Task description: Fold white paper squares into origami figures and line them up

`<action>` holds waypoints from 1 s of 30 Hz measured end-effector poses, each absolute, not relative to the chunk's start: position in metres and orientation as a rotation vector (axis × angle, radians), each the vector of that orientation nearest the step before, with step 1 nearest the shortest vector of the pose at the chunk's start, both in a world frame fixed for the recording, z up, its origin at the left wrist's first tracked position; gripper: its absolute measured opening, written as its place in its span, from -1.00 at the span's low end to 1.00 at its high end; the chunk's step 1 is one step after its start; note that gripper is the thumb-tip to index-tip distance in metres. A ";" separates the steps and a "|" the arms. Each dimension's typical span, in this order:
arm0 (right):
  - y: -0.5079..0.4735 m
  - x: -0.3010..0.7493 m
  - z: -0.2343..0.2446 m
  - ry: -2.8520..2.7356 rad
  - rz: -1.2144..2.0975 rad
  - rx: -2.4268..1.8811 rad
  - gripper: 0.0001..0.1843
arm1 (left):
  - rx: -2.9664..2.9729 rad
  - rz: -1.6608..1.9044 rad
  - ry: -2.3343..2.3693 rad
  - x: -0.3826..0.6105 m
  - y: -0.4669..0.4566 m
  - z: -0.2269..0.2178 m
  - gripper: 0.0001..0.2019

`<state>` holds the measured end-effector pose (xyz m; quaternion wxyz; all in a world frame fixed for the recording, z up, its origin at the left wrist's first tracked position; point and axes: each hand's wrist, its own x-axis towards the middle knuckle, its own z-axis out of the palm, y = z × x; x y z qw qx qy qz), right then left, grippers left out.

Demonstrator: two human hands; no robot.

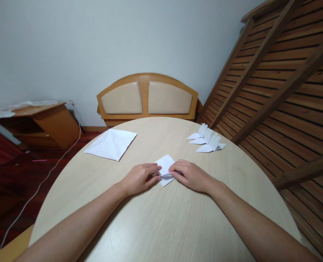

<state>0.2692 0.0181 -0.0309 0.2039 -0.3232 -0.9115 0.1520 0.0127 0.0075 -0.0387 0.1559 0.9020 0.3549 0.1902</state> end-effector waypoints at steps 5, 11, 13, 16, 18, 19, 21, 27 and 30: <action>0.017 0.269 -0.030 -2.523 0.422 -0.911 -0.76 | 2.541 0.594 1.092 0.018 0.006 -0.039 -0.80; 0.020 0.268 -0.039 -2.442 0.438 -0.962 -0.79 | 2.504 0.594 1.237 0.022 0.004 -0.043 -0.84; 0.021 0.266 -0.043 -2.399 0.436 -0.993 -0.78 | 2.482 0.603 1.298 0.022 0.003 -0.044 -0.75; 0.023 0.265 -0.046 -2.380 0.434 -0.995 -0.82 | 2.520 0.652 1.248 0.022 0.003 -0.045 -0.62; 0.024 0.265 -0.046 -2.388 0.421 -0.971 -0.82 | 2.591 0.661 1.171 0.022 0.003 -0.046 -0.64; 0.025 0.265 -0.046 -2.397 0.405 -0.959 -0.80 | 2.623 0.652 1.151 0.022 0.003 -0.047 -0.67; 0.025 0.265 -0.045 -2.419 0.344 -0.952 -0.76 | 2.665 0.637 1.167 0.023 0.004 -0.049 -0.72; 0.010 0.259 -0.040 -2.658 0.314 -0.890 -0.46 | 2.693 0.620 1.286 0.023 0.008 -0.052 -0.69; 0.001 0.254 -0.038 -2.750 0.455 -0.947 -0.17 | 2.725 0.597 1.263 0.023 0.009 -0.050 -0.67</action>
